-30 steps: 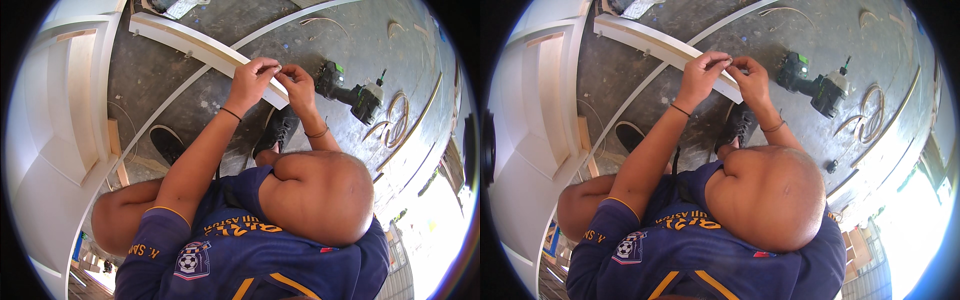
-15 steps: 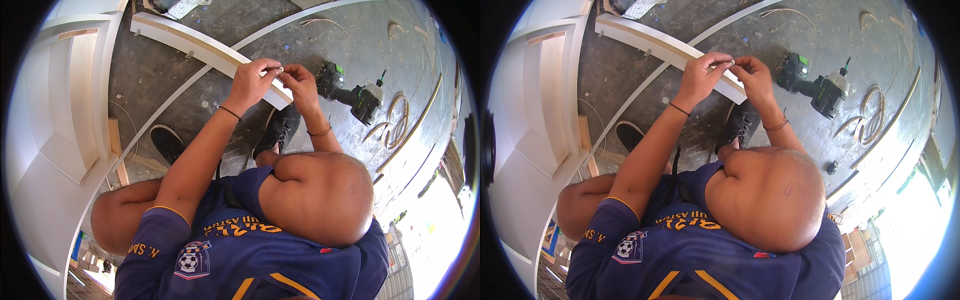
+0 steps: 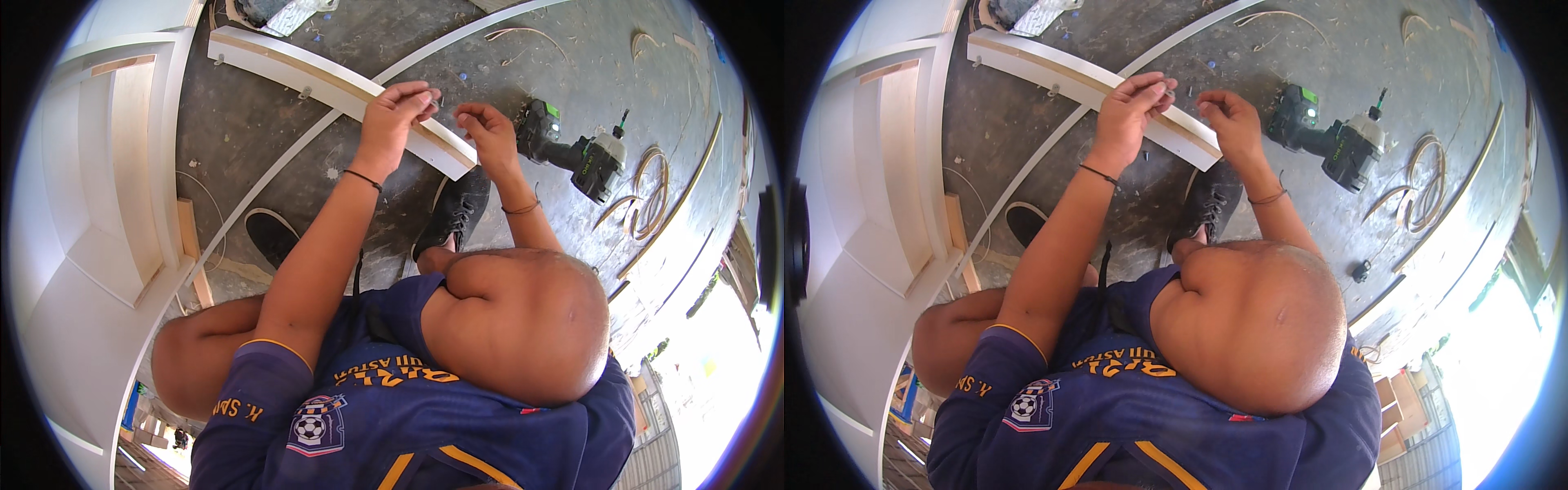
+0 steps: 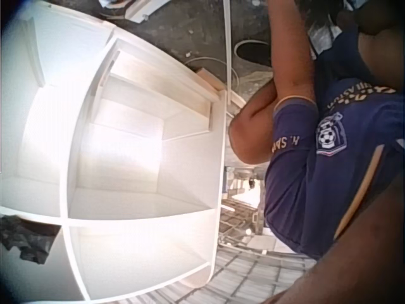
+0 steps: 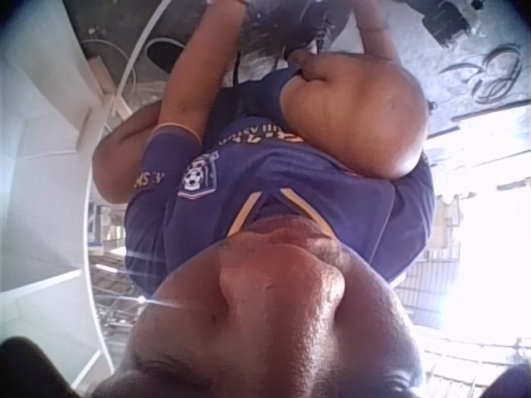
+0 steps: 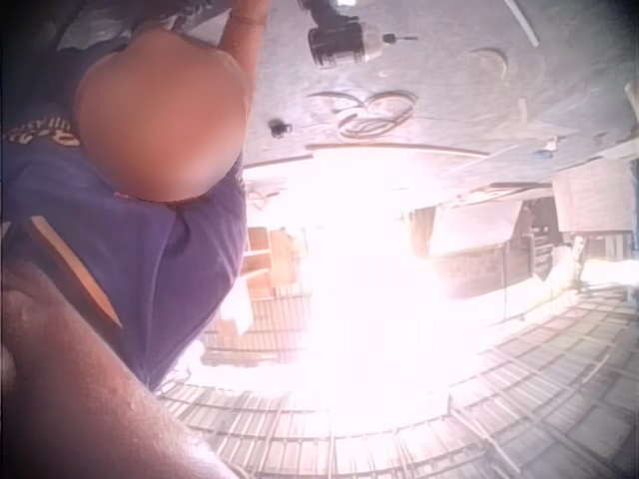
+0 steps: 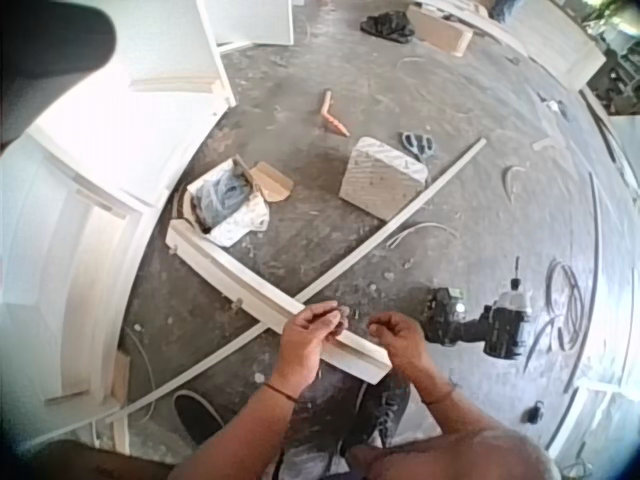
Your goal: The person assembles a white wooden shelf unit by using a power drill to secure a wooden support beam to the bottom and then positions another white wooden panel onto the shelf frame.
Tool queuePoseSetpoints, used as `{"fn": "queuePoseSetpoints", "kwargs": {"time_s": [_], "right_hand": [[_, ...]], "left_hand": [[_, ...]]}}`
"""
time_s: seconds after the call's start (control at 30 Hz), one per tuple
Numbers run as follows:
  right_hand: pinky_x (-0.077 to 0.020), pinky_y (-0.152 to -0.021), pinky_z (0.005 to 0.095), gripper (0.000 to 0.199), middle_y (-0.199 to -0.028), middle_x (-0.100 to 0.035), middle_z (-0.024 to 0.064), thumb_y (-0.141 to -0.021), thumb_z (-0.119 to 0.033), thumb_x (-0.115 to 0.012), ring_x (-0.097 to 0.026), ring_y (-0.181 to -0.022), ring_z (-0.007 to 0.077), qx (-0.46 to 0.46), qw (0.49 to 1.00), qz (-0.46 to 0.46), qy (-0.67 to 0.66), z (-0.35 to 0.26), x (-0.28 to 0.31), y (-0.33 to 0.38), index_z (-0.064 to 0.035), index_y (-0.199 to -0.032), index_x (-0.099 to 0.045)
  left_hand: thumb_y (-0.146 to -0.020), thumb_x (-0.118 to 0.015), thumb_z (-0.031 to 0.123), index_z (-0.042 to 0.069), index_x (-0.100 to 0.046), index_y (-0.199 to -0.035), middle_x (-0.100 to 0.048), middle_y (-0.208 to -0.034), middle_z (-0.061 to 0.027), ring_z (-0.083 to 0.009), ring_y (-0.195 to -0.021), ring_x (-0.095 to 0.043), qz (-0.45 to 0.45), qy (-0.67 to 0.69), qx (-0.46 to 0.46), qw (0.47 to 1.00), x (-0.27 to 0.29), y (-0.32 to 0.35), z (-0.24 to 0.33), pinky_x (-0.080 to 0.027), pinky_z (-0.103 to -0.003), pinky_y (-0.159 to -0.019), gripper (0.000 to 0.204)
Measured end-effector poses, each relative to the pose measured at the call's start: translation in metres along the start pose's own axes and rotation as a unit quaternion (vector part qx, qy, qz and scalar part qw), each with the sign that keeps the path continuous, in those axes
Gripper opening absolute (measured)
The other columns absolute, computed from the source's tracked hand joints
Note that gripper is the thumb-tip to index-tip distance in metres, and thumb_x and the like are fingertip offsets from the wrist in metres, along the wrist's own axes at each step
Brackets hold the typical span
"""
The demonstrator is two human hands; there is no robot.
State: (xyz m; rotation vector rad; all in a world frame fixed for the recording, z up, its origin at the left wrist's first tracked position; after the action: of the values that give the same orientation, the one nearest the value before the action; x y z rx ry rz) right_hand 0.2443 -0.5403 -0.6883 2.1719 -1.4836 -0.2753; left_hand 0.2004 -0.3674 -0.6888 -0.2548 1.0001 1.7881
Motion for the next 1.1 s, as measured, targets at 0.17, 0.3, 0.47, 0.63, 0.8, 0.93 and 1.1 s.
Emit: {"fn": "queuePoseSetpoints", "kwargs": {"time_s": [0.17,0.3,0.47,0.63,0.8,0.93,1.1], "right_hand": [[-0.05,-0.073,0.0345,0.023,-0.096,-0.067,0.0121,-0.082,-0.013,-0.061,-0.064,-0.086,0.0242,0.153,0.951,0.039,0.267,0.0,0.008,-0.018,-0.0049,-0.103,-0.066],[-0.0506,-0.075,0.0376,0.023,-0.094,-0.065,0.0097,-0.079,-0.014,-0.063,-0.062,-0.09,0.029,0.252,0.884,-0.034,0.393,0.001,-0.011,-0.031,-0.0093,-0.101,-0.068],[-0.0513,-0.074,0.0374,0.016,-0.089,-0.061,0.0057,-0.078,-0.015,-0.065,-0.061,-0.088,0.0269,0.306,0.837,-0.036,0.452,0.004,-0.021,-0.037,-0.014,-0.094,-0.068],[-0.0504,-0.071,0.038,0.009,-0.086,-0.06,0.0066,-0.078,-0.013,-0.064,-0.061,-0.084,0.0275,0.322,0.826,-0.013,0.462,0.005,-0.023,-0.034,-0.0092,-0.086,-0.066],[-0.0503,-0.071,0.038,0.012,-0.086,-0.061,0.0087,-0.078,-0.01,-0.062,-0.061,-0.082,0.028,0.299,0.833,0.025,0.465,0.01,-0.018,-0.035,-0.0073,-0.09,-0.064],[-0.0507,-0.068,0.0333,0.017,-0.089,-0.065,0.0084,-0.08,-0.009,-0.061,-0.063,-0.077,0.021,0.16,0.934,0.032,0.319,0.012,-0.007,-0.037,-0.0061,-0.096,-0.063],[-0.0493,-0.065,0.0255,0.019,-0.087,-0.064,0.005,-0.08,-0.008,-0.066,-0.059,-0.073,0.0112,0.014,0.998,0.019,-0.065,-0.008,-0.01,-0.022,0.0001,-0.096,-0.061]], "left_hand": [[-0.09,-0.058,0.007,0.003,-0.062,-0.11,-0.065,-0.108,-0.0105,-0.0165,-0.091,-0.061,0.016,0.045,0.029,0.998,0.018,-0.004,0.011,-0.049,-0.031,-0.085,0.02],[-0.091,-0.057,0.006,0.004,-0.062,-0.111,-0.065,-0.108,-0.0105,-0.0171,-0.092,-0.062,-0.027,0.089,0.033,0.995,0.019,-0.004,0.014,-0.049,-0.033,-0.087,0.021],[-0.09,-0.056,0.005,0.004,-0.061,-0.112,-0.065,-0.109,-0.0107,-0.0182,-0.094,-0.062,-0.103,0.143,0.062,0.982,0.01,-0.003,0.02,-0.049,-0.036,-0.09,0.022],[-0.09,-0.056,0.003,0.003,-0.061,-0.112,-0.064,-0.11,-0.012,-0.0197,-0.096,-0.061,-0.093,0.11,0.057,0.988,0.002,-0.001,0.024,-0.049,-0.035,-0.09,0.023],[-0.088,-0.058,0.001,0.002,-0.06,-0.114,-0.062,-0.114,-0.013,-0.0198,-0.1,-0.06,-0.077,0.031,0.024,0.996,-0.004,-0.001,0.026,-0.048,-0.035,-0.091,0.026],[-0.087,-0.06,0.0,0.002,-0.059,-0.114,-0.062,-0.116,-0.0135,-0.0192,-0.1,-0.06,-0.066,-0.012,-0.006,0.998,-0.006,-0.003,0.027,-0.048,-0.033,-0.091,0.027],[-0.086,-0.061,0.001,0.004,-0.059,-0.112,-0.063,-0.115,-0.0122,-0.0181,-0.1,-0.059,-0.042,0.023,0.009,0.999,-0.002,-0.006,0.024,-0.048,-0.032,-0.089,0.026]]}}
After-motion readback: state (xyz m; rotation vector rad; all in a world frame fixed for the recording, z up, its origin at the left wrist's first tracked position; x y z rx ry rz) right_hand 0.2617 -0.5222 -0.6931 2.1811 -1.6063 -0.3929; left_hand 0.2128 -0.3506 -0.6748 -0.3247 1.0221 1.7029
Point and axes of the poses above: each hand's wrist, its own y-axis away from the middle knuckle, its own x-axis out of the back of the hand, z = x × y, the point moved 4 cm from there along -y, towards the middle knuckle
